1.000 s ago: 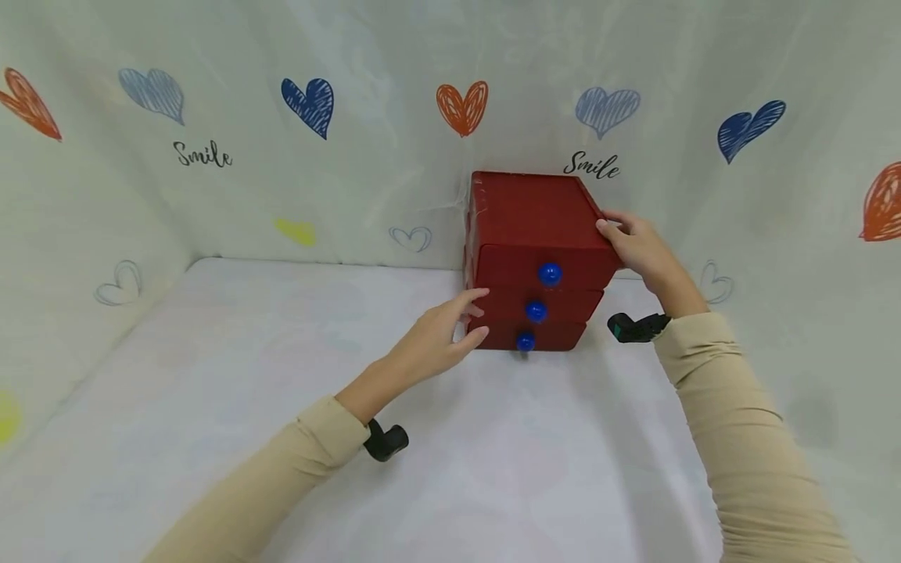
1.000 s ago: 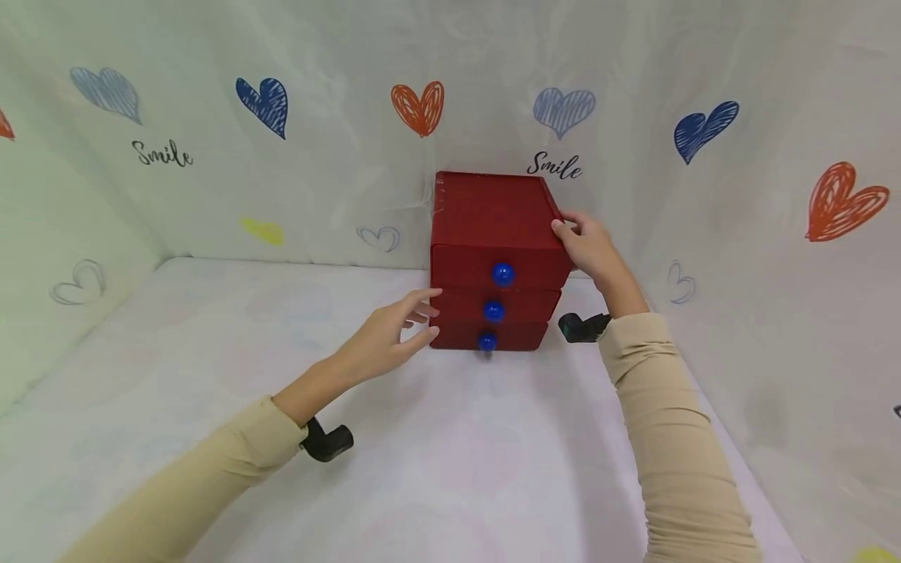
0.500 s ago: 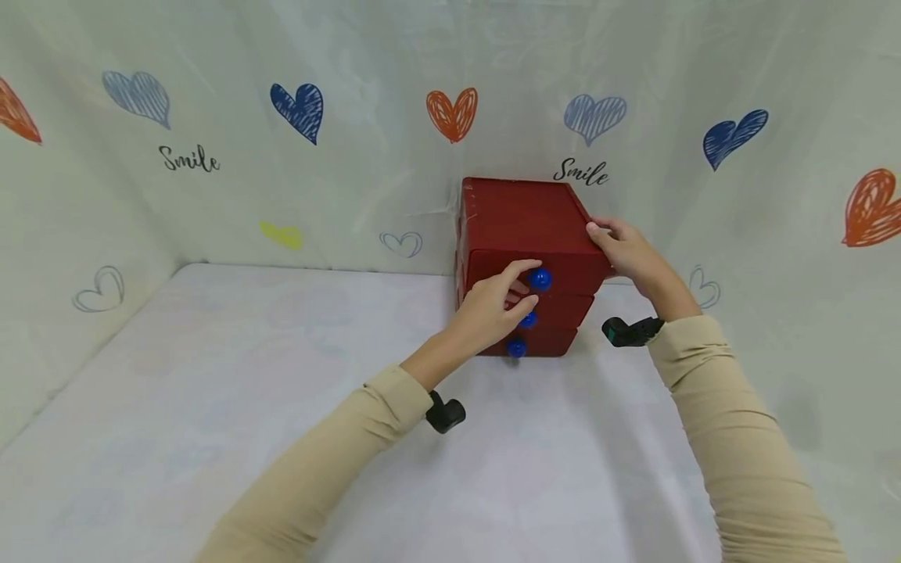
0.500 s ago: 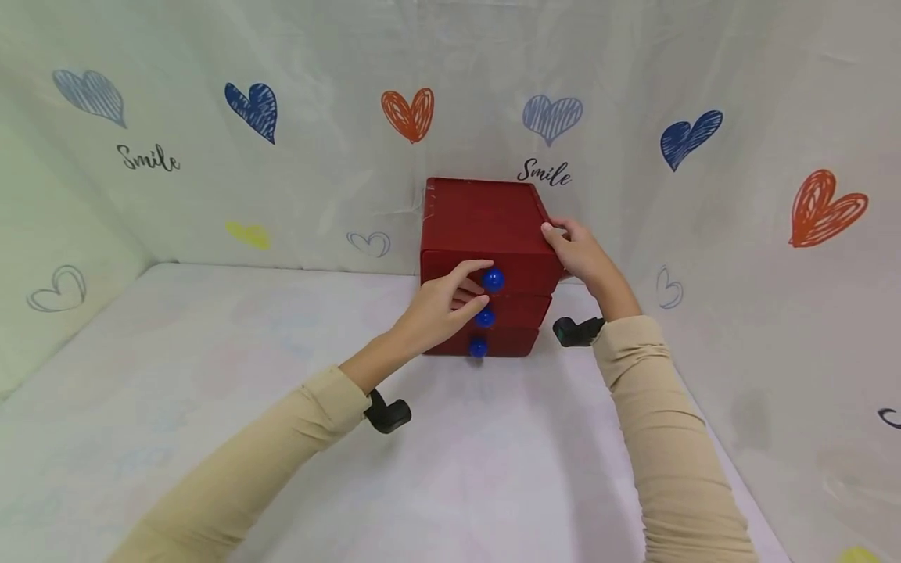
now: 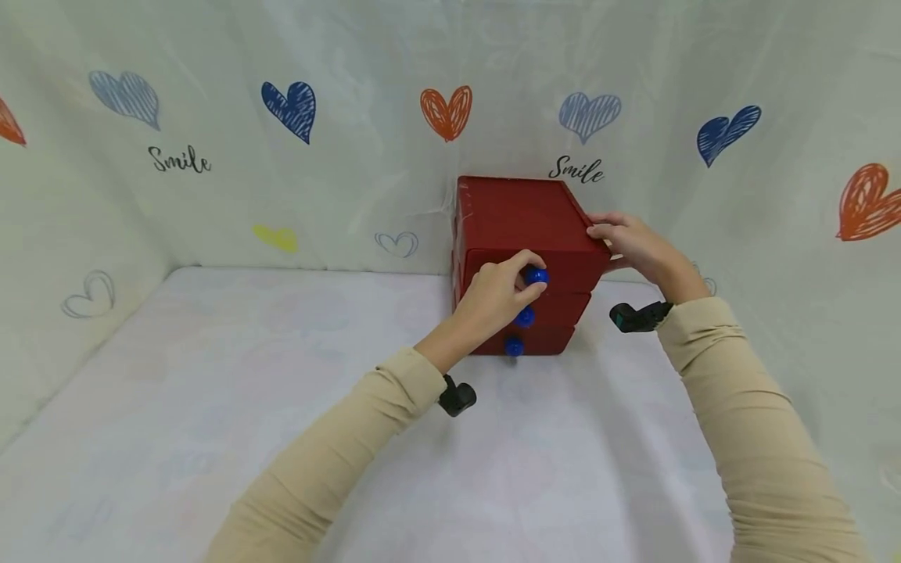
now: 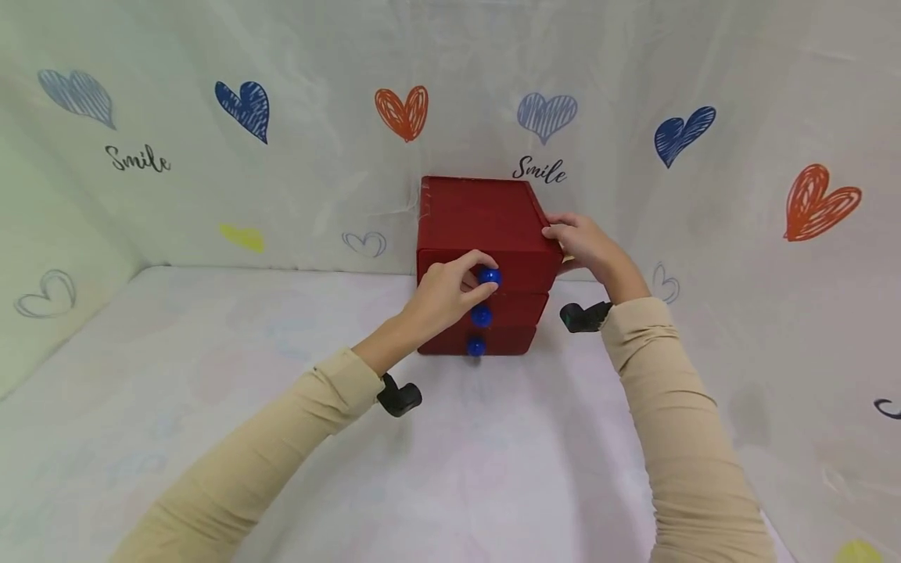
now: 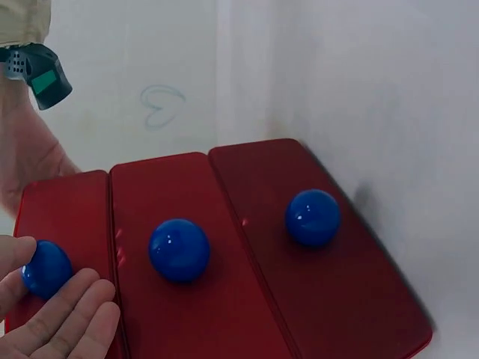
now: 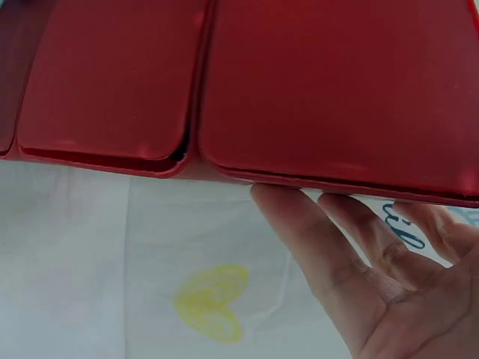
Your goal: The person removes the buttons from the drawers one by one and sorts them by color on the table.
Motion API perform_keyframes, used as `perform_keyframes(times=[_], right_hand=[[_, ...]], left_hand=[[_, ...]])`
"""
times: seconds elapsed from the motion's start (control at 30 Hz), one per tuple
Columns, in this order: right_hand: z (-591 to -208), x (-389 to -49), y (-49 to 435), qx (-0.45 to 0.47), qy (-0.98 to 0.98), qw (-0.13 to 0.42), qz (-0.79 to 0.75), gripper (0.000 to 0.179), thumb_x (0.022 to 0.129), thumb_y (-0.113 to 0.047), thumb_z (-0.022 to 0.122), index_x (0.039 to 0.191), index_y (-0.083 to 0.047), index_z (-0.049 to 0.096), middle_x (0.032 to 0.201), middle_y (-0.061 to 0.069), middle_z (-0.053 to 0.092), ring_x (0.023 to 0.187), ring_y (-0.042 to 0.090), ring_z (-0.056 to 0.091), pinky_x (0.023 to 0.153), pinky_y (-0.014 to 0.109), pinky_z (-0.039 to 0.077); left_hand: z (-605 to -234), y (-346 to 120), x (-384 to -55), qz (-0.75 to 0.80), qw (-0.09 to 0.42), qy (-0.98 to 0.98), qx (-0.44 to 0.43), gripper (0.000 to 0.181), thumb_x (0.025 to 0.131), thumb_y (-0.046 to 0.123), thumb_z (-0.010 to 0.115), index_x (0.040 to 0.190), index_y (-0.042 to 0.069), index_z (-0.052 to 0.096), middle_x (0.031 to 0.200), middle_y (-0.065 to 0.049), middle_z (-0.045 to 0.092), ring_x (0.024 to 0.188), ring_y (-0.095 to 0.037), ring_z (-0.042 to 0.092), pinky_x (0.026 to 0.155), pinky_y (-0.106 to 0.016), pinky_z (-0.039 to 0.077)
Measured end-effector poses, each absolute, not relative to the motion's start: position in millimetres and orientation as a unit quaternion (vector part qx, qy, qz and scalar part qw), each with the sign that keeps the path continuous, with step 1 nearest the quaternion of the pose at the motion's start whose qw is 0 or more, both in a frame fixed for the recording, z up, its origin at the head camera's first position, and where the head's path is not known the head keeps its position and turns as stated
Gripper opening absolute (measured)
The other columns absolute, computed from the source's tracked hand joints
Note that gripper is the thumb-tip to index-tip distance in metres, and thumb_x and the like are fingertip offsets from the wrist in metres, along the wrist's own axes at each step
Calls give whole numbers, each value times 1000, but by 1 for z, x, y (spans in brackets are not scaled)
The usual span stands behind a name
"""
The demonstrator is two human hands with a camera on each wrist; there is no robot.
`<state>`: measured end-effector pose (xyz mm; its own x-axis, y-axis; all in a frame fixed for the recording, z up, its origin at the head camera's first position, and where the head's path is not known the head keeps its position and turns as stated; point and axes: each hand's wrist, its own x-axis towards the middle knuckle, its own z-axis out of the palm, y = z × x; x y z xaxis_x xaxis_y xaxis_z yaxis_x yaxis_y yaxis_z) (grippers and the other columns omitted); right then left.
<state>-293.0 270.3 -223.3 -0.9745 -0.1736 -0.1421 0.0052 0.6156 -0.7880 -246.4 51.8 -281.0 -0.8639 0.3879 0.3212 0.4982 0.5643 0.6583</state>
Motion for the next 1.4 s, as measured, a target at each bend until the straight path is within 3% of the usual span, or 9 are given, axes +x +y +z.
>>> perform_keyframes(times=[0.3,0.6,0.9,1.4], right_hand=[[-223,-295,273,-51,883,105,-454,57,99,-32,36,148,-9,19,143,20,34,119,38,46,93,46,48],[-224,-293,273,-59,889,86,-447,60,98,-38,39,148,-12,20,143,19,37,118,35,49,92,42,49],[-223,-292,275,-74,888,94,-445,61,98,-39,40,148,-10,20,142,22,36,124,40,43,100,54,39],[-230,-293,279,-87,890,88,-440,62,98,-38,39,149,-10,18,145,23,33,124,42,42,98,56,40]], left_hand=[[-277,51,-246,-382,64,-887,-252,29,91,26,59,119,18,53,77,1,63,63,-8,59,57,-15,49],[-274,49,-245,-376,65,-887,-258,30,91,25,60,119,18,53,84,-1,66,67,-7,62,62,-16,52],[-275,48,-235,-372,48,-886,-271,31,91,24,60,121,18,52,83,0,66,65,-6,60,59,-15,50],[-283,48,-215,-370,61,-879,-295,31,90,24,62,119,17,53,87,0,68,71,-6,61,60,-13,48]])
